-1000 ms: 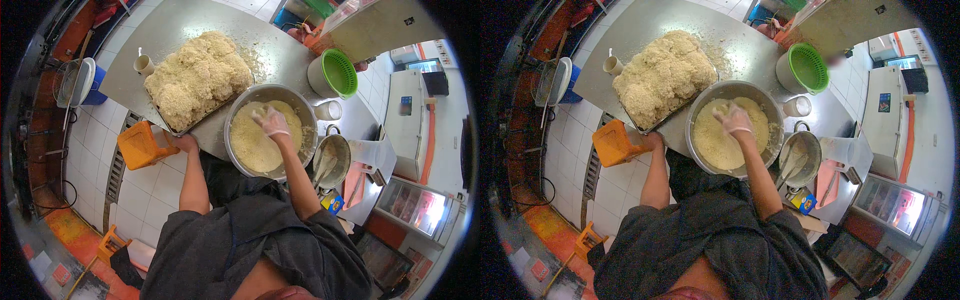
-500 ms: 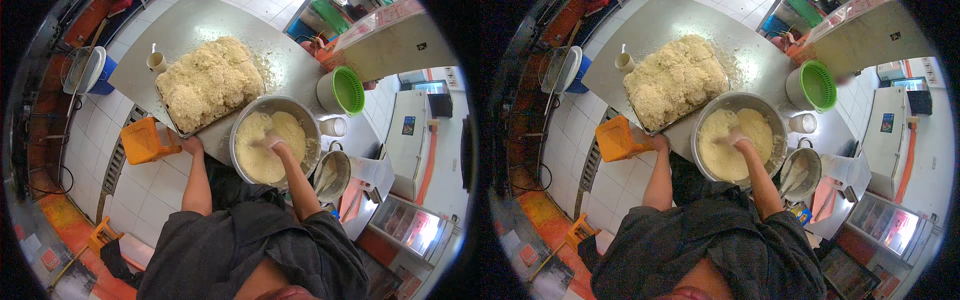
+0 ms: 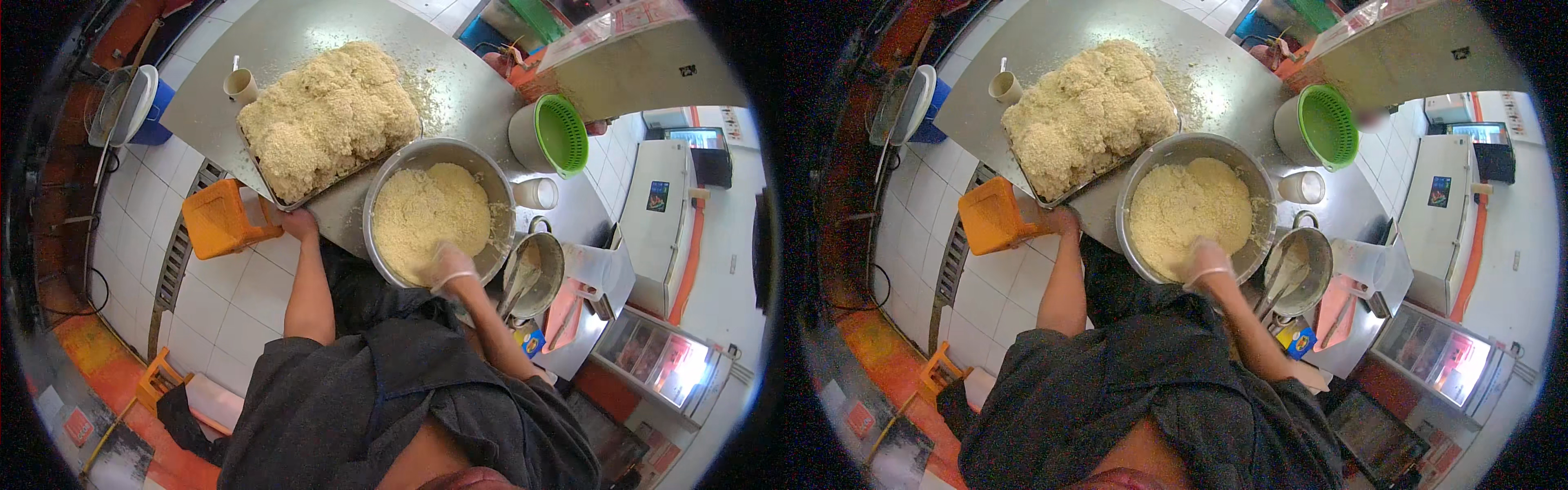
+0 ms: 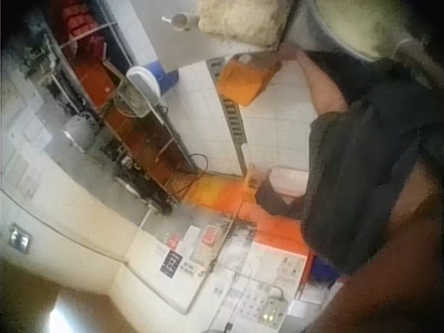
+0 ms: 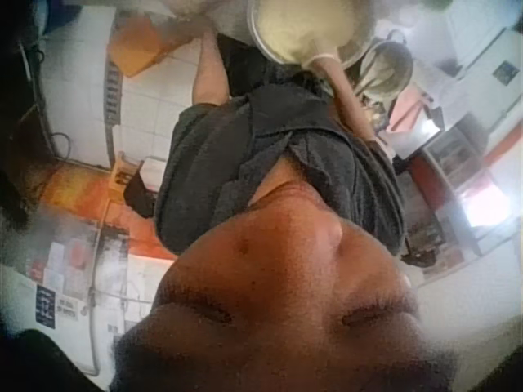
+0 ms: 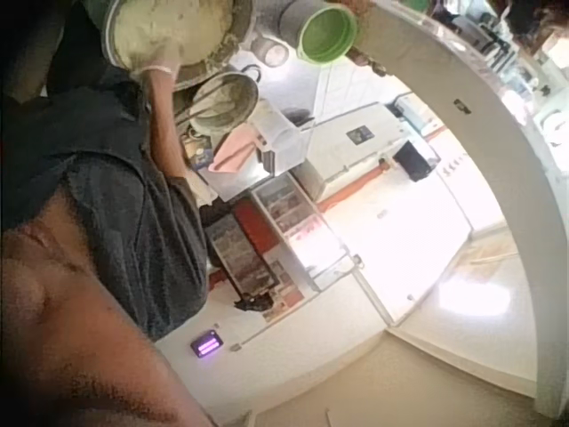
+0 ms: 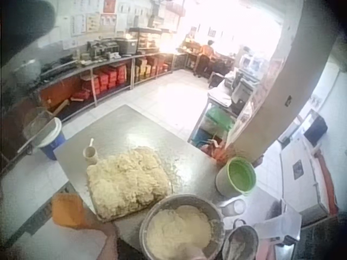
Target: Apply breadcrumbs to pieces of raw food, likely chicken, and stack them on a tray.
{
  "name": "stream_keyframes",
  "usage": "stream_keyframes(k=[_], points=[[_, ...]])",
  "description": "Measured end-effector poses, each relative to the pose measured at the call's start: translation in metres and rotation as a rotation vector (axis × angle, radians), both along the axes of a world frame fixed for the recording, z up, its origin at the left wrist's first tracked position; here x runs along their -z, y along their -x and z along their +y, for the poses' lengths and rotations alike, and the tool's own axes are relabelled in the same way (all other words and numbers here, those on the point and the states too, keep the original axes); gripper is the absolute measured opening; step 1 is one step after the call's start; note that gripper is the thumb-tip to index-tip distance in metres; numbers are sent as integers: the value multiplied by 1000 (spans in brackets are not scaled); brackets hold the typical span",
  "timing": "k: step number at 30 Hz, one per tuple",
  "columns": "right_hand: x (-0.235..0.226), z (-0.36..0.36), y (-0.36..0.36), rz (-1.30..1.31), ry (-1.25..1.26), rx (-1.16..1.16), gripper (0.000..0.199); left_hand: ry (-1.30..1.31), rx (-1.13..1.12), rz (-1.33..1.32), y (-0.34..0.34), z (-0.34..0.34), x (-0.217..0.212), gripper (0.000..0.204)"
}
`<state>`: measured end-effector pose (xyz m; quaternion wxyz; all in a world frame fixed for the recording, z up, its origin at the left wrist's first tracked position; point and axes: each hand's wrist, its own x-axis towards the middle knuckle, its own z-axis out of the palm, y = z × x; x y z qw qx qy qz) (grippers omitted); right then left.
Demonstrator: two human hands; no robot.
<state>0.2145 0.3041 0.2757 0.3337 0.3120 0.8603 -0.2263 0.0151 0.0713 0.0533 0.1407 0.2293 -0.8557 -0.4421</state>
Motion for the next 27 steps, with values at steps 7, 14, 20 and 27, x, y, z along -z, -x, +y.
stream_keyframes(k=[7, 14, 20, 27], points=[[60, 24, -16, 163, 46, 342, 59, 39, -48, -250, 0, 18, 7, 37], [38, 60, 83, 353, -140, 132, 62, -1, 5, -209, -7, 22, -19, 38], [62, 91, 101, 105, 122, -25, 75, -45, -72, -103, -2, 3, -16, 33], [57, 82, 66, 165, 174, -380, 82, -108, -43, -126, -1, 8, -45, 36]])
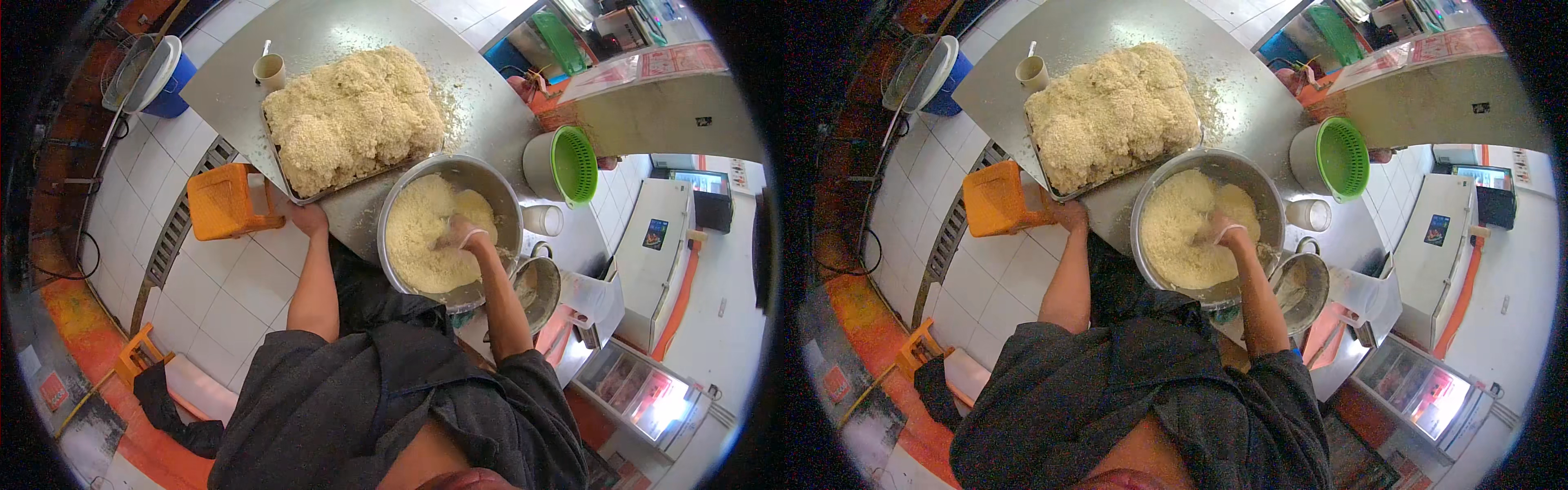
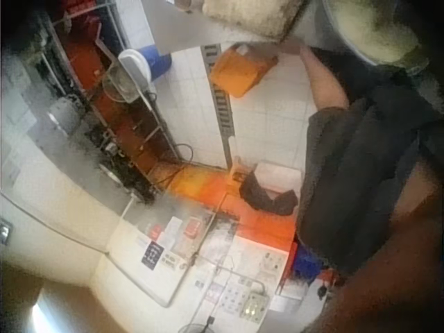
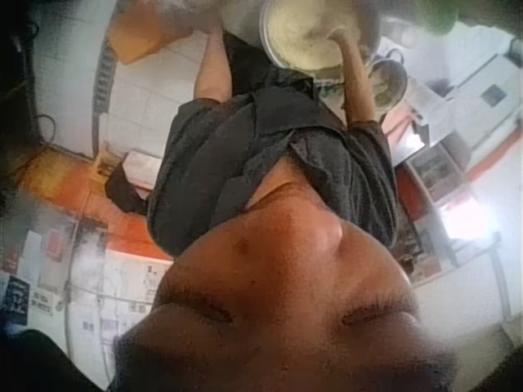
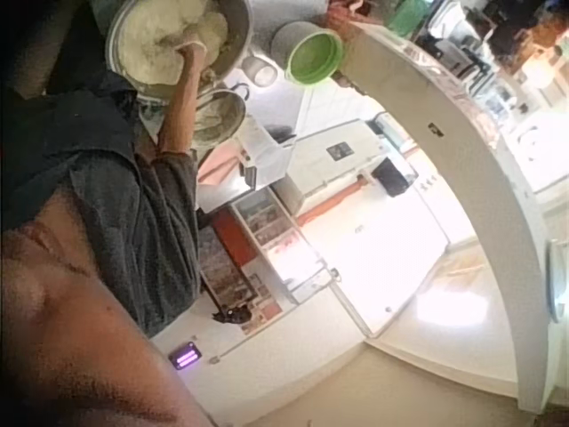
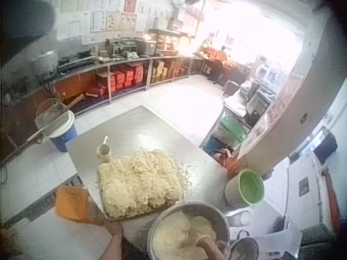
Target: Apply breadcrumbs to pieces of raw food, likely chicken, and stack them on a tray.
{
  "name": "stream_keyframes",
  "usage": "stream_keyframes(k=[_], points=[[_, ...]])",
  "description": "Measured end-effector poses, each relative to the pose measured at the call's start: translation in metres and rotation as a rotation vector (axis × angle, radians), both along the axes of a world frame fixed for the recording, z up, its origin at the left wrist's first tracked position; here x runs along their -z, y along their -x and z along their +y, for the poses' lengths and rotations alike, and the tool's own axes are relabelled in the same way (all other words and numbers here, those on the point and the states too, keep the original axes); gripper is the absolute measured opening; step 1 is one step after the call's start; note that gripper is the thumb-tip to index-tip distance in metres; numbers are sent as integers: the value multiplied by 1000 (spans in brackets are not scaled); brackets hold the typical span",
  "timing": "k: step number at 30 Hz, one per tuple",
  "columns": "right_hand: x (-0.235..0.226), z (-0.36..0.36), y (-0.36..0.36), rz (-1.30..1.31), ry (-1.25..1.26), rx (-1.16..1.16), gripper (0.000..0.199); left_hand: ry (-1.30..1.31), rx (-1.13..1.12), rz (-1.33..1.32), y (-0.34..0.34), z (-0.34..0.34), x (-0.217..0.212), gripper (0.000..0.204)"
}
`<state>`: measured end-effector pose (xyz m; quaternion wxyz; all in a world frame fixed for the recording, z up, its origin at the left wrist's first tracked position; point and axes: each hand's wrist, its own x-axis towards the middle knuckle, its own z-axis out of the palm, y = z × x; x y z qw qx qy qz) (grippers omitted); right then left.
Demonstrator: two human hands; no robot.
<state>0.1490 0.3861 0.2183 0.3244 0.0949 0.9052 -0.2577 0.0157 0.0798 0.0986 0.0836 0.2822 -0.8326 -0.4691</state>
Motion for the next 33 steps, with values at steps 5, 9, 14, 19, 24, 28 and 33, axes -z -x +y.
stream_keyframes(k=[5, 9, 14, 19, 24, 28, 33], points=[[-39, 13, -16, -127, 190, 398, 70, -12, -14, 51, -1, 11, -1, 35], [-73, 13, -17, -208, 578, 701, 49, 29, -38, 42, 4, -2, 17, 35], [-78, 27, -31, -258, 504, 723, 41, 92, -55, 51, -1, 9, 16, 32], [-96, -10, 3, -41, 973, 934, 52, -61, 8, -63, -4, 0, -12, 35], [-94, -39, 117, 42, 1060, 848, 55, -62, -22, -116, -4, -6, -2, 32], [-122, -112, 221, 74, 1225, 842, 55, -77, 5, -138, -4, -5, 10, 29], [-76, -111, 315, 93, 710, 587, 43, -28, 17, -183, 8, 14, -9, 24]])
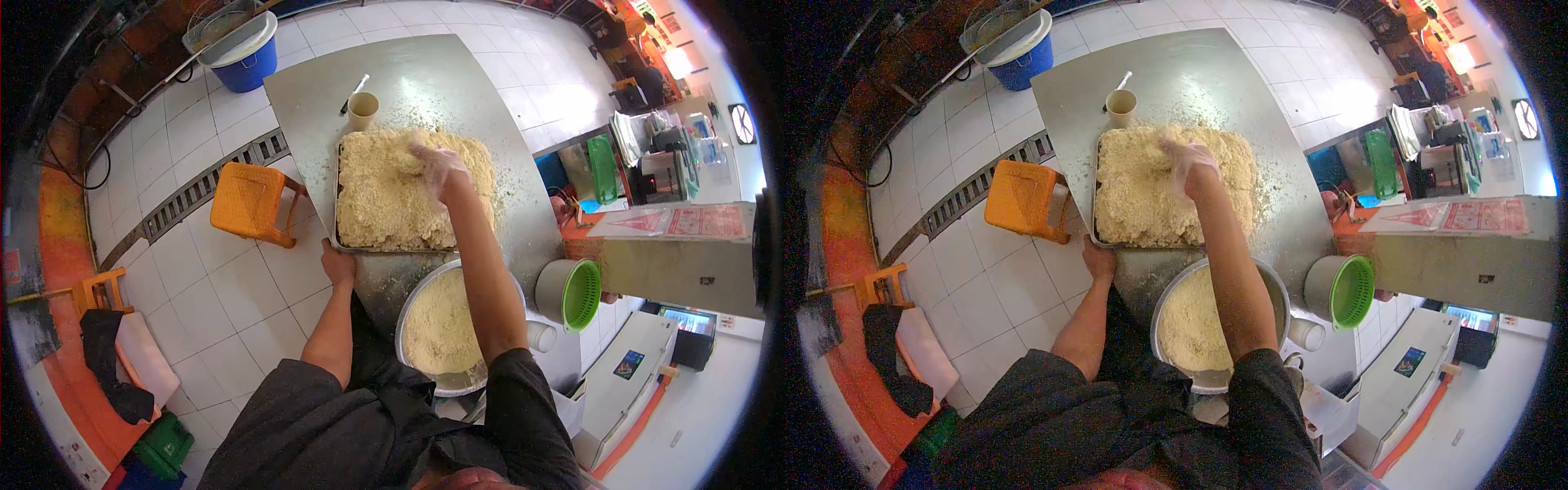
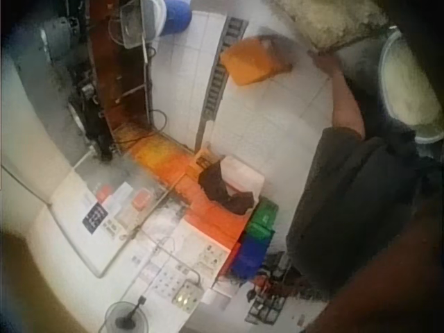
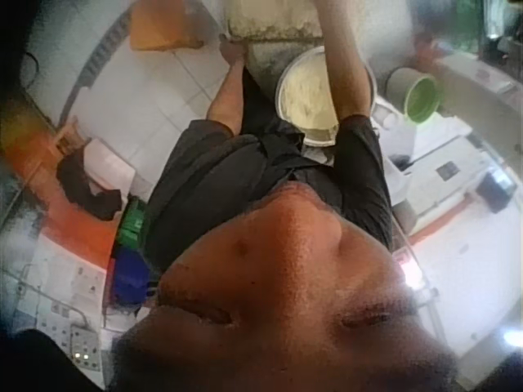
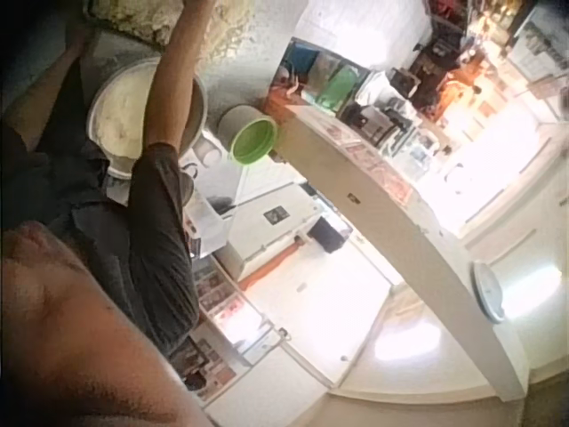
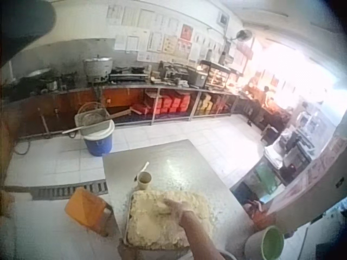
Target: Apply breadcrumbs to pieces of raw food, likely chicken, and stack them on a tray.
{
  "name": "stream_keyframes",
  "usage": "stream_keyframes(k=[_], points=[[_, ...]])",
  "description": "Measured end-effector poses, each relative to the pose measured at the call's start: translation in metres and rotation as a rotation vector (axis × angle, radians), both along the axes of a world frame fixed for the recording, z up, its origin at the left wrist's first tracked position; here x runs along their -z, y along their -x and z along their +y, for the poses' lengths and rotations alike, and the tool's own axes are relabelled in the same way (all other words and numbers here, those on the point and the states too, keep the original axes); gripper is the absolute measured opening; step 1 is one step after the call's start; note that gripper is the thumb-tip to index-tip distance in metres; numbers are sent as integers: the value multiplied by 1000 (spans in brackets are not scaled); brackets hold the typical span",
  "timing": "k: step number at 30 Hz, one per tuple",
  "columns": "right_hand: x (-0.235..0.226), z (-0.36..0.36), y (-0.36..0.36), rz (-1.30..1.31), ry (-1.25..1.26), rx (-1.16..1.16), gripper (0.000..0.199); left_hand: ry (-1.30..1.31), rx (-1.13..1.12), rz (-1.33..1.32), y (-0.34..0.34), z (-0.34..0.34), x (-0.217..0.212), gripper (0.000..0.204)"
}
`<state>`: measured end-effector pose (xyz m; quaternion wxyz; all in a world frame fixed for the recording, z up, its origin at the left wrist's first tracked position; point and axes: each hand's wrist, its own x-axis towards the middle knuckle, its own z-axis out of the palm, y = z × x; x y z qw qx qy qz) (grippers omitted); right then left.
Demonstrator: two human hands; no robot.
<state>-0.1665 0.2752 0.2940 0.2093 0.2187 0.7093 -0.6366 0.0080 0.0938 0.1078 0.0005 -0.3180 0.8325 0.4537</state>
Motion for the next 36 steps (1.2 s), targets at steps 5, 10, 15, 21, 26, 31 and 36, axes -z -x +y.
stream_keyframes(k=[5, 10, 15, 21, 26, 31, 36], points=[[-44, -47, -15, 103, -1079, -325, 26, -132, -169, -69, -9, -20, 32, 20], [-51, -39, -5, 296, -1294, -626, 35, -41, -58, 76, -8, -15, 6, 22], [30, -55, 8, 916, -1433, -769, 54, -74, -115, 10, -19, -23, 49, 21], [-2, -63, 13, 415, -1243, -765, 62, -75, -96, -19, -14, -24, 54, 33], [2, -20, -2, 455, -1292, -538, 60, 57, 8, 57, -8, -12, 3, 32], [-24, 63, -92, 715, -1129, -55, 53, 29, -33, -63, -12, -8, -10, 43], [-69, 140, -287, 498, -1067, 507, 30, 393, 67, 232, -1, -55, 159, 40]])
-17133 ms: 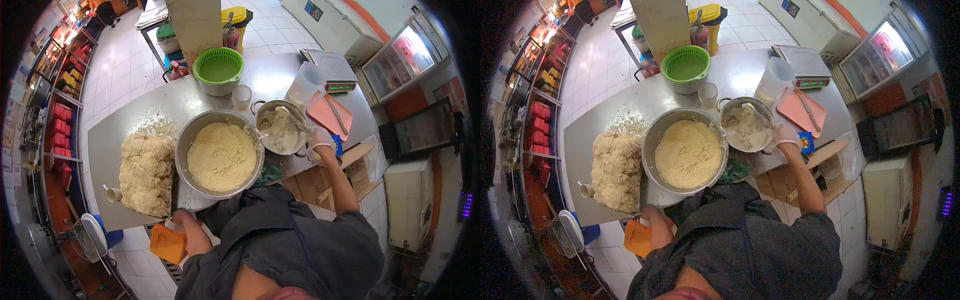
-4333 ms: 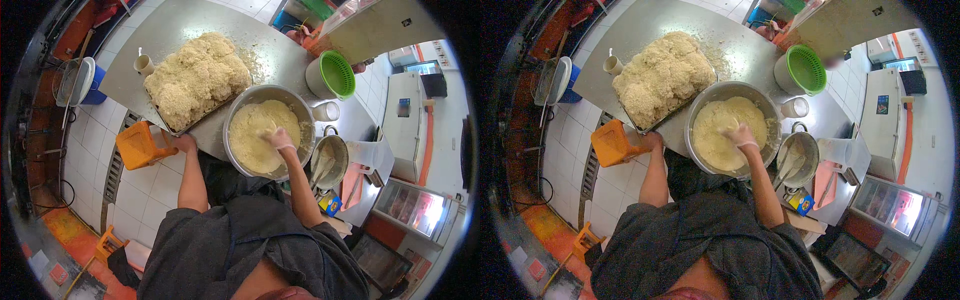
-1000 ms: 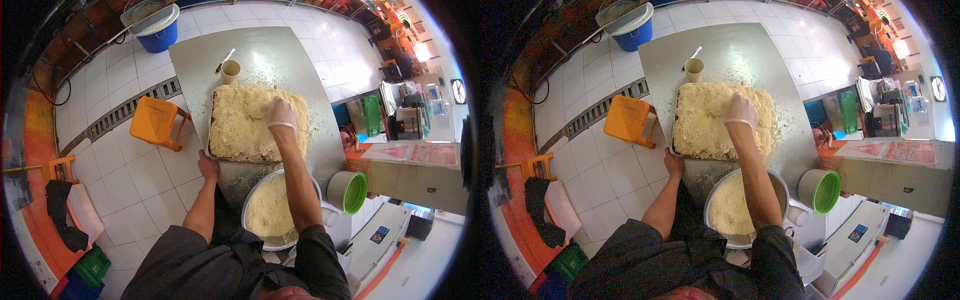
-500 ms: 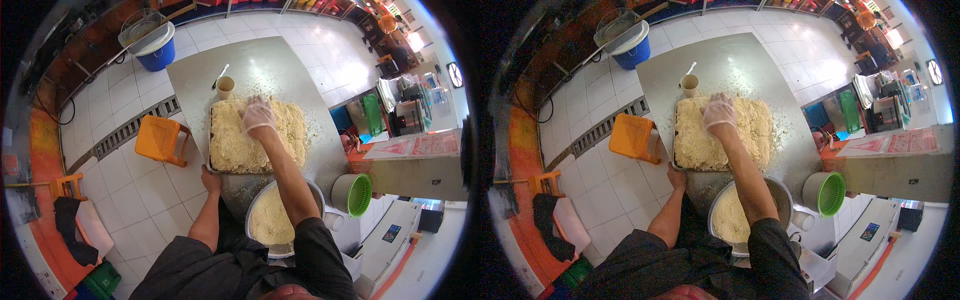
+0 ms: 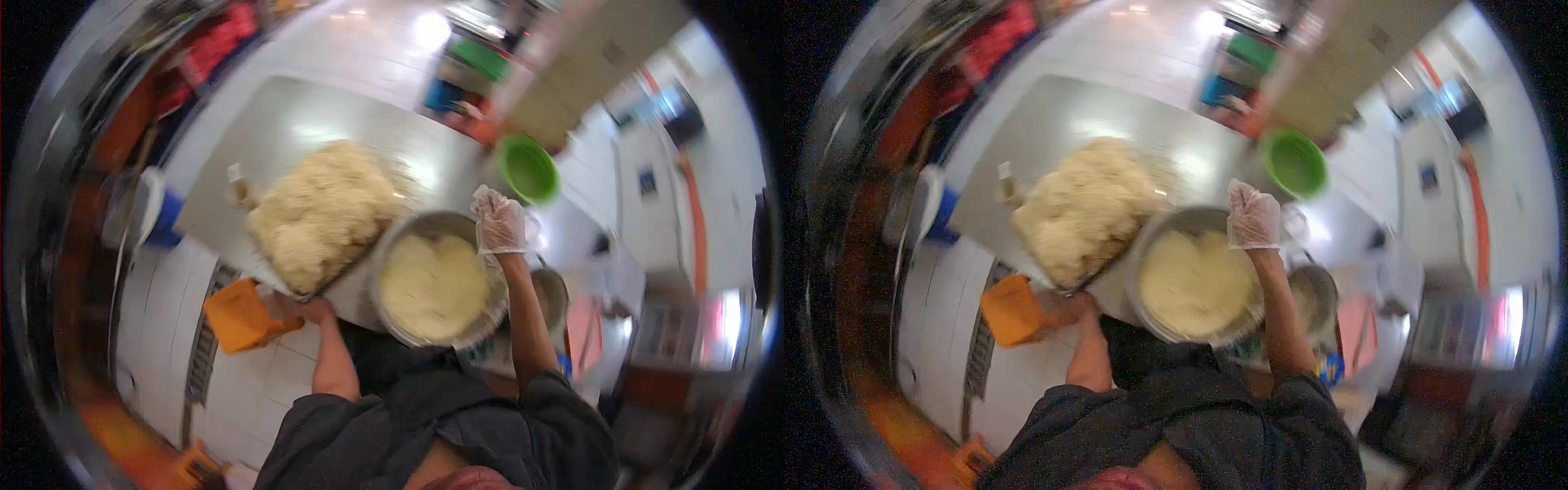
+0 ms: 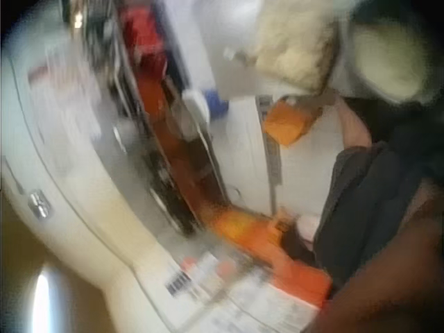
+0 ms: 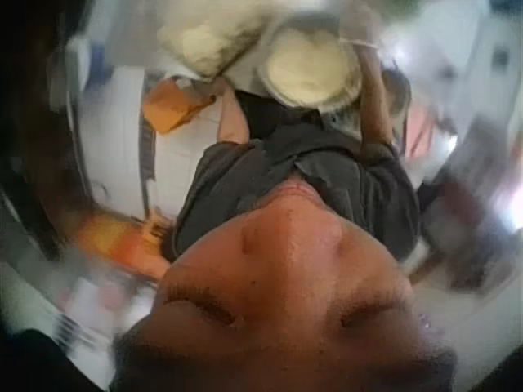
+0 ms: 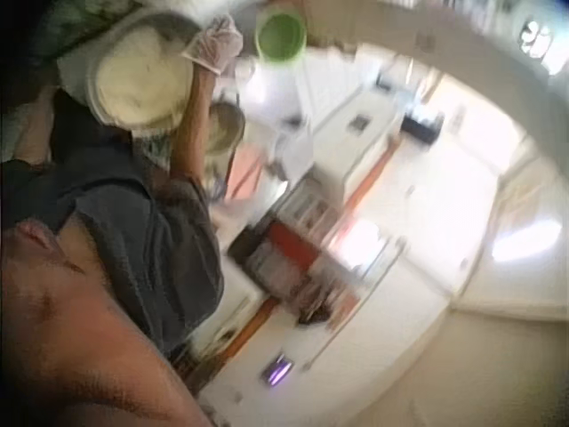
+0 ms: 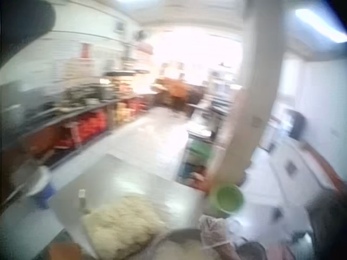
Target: Apply breadcrumbs to pieces of raw food, likely chicken, and stack them on a tray.
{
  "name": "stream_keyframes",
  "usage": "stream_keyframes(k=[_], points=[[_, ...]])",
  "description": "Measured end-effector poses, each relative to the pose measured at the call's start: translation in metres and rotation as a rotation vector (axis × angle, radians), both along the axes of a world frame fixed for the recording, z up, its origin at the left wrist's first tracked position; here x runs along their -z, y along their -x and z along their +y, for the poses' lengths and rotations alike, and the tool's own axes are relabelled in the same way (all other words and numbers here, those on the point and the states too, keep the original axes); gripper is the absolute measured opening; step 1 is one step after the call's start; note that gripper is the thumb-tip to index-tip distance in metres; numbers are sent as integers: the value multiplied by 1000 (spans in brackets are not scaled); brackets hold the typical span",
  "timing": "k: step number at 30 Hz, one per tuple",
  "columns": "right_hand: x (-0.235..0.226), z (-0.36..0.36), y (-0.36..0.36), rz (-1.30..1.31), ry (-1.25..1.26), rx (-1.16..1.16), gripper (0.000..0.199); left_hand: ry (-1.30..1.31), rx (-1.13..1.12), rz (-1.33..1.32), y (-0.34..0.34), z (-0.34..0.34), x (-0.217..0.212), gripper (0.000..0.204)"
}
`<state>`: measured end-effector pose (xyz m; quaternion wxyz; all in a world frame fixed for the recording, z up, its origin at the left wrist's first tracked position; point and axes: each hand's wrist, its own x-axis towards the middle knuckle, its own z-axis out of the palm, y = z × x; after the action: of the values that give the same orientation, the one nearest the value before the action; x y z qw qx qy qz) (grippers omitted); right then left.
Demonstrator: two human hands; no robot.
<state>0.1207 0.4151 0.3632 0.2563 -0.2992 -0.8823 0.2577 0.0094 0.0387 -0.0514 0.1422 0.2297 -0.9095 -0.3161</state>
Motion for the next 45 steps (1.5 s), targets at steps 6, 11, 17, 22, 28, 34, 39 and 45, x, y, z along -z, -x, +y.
stream_keyframes(k=[6, 11, 17, 22, 28, 34, 39, 45], points=[[20, -46, -217, -984, 84, 702, 58, 951, 1744, -407, 71, -60, -7, 28], [50, -39, -303, -957, 341, 707, 41, 331, 668, -547, 74, -38, 47, 37], [1, -20, -355, -1049, 272, 610, 25, 581, 502, -510, 62, -17, -5, 29], [-13, -19, -340, -1100, 82, 507, 27, 354, 477, -660, 50, -14, -24, 32], [47, -17, -310, -1013, 64, 512, 30, 941, 660, -700, 73, -14, -7, 32], [53, -9, -333, -895, 22, 617, 19, 561, 599, -649, 24, 2, -68, 26], [25, -16, -357, -768, 249, 576, 23, 283, 362, -514, 12, 6, -76, 26], [-11, -17, -384, -731, 245, 609, 24, -179, 39, -386, 13, 14, -87, 31]])
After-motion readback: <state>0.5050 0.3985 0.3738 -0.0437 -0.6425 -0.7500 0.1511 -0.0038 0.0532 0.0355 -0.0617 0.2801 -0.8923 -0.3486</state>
